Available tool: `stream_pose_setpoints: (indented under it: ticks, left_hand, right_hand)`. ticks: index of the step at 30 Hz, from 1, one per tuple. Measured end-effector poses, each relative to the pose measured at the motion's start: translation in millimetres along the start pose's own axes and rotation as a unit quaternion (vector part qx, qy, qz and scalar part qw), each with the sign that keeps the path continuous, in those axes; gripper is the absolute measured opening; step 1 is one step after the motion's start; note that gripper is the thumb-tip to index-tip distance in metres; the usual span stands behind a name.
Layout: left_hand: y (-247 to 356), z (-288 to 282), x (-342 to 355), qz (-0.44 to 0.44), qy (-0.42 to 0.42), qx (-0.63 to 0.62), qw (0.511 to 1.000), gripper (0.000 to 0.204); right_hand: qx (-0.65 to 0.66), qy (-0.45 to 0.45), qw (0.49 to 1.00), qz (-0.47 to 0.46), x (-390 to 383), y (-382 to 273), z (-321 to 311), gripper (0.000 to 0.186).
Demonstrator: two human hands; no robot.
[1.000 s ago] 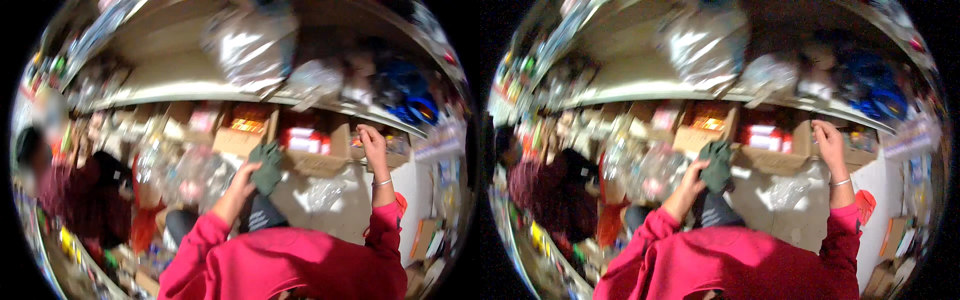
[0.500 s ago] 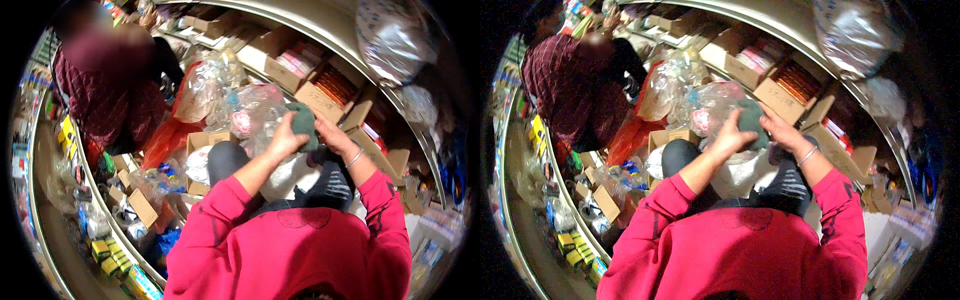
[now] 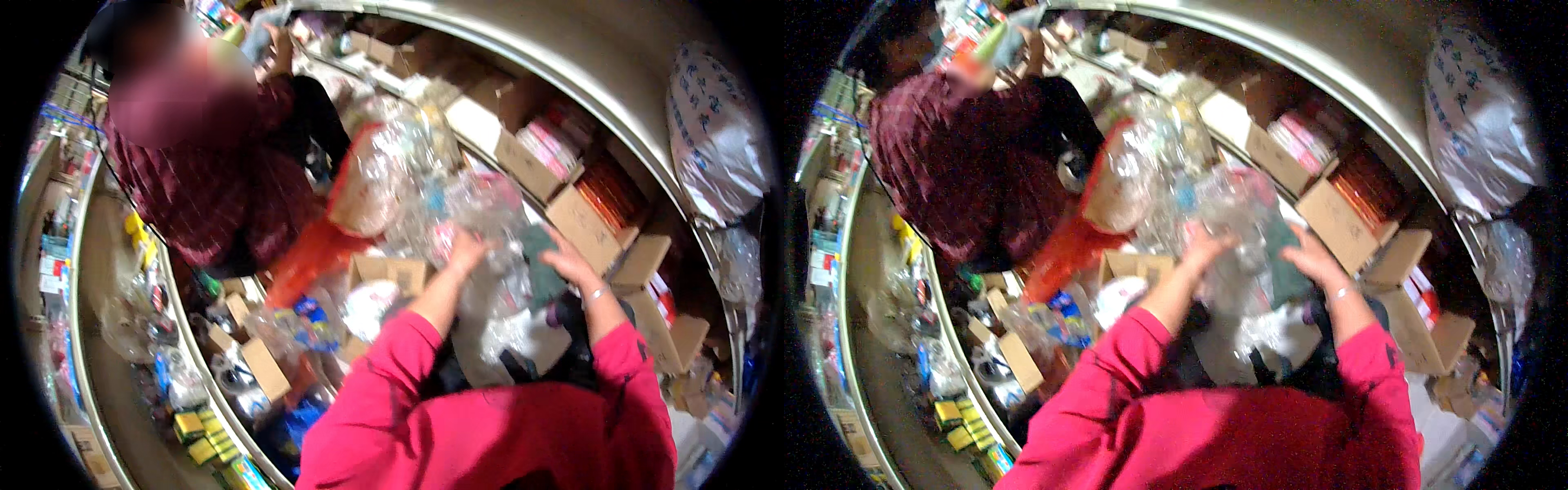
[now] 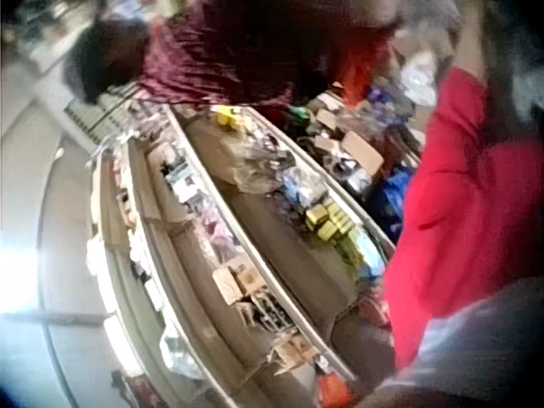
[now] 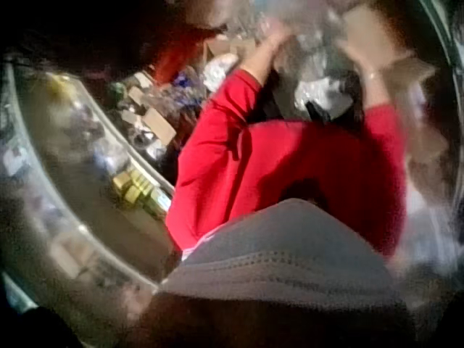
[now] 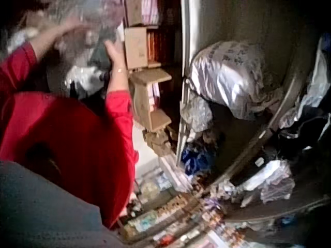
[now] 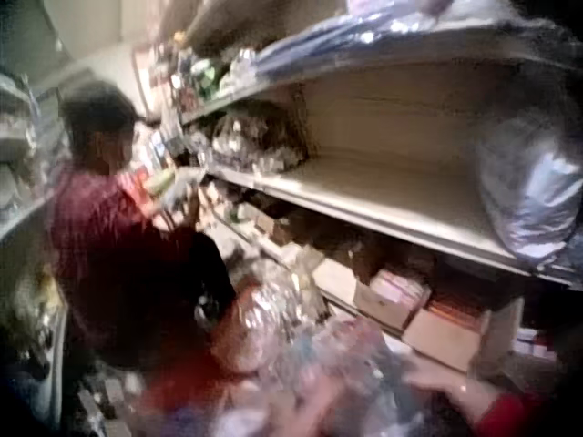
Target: The person sits on the floor in a cluttered storage area and sorts through various items. They pick up plastic bags, boxes, and packaged goods, inspect them, and place them into a red bag or onto a nearby shelf.
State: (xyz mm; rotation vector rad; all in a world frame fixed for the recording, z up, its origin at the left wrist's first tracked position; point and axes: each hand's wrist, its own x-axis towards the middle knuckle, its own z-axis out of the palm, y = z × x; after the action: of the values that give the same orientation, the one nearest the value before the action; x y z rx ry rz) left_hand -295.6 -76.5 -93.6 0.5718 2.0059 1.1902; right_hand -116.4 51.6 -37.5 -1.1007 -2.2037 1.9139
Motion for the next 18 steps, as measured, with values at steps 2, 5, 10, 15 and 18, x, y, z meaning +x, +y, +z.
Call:
stream_pose_setpoints:
  ticks: [2, 5, 10, 15, 18]
  left_hand:
    - [-32, 2, 10, 0.001, -0.012, 0.009, 1.000, 0.074]
    - [-39, 1, 26, -0.153, -0.067, 0.144, 0.975, 0.068]
    - [-91, 9, 39, -0.090, -0.014, 0.328, 0.940, 0.060]
    - [-57, 30, 48, -0.033, -0.226, 0.375, 0.898, 0.031]
    - [0, 28, 31, -0.134, -0.299, 0.090, 0.941, 0.028]
  right_hand:
    - [-0.125, -0.045, 0.991, -0.021, 10, 0, 10, 0.054]
    - [-0.267, -0.027, 0.961, -0.061, 19, 17, 16, 0.047]
    - [-0.304, -0.024, 0.931, -0.200, 14, 7, 10, 0.038]
    - [-0.465, -0.035, 0.880, -0.087, 10, 27, -3, 0.024]
    - [-0.495, -0.075, 0.862, -0.084, 0, 19, -5, 0.051]
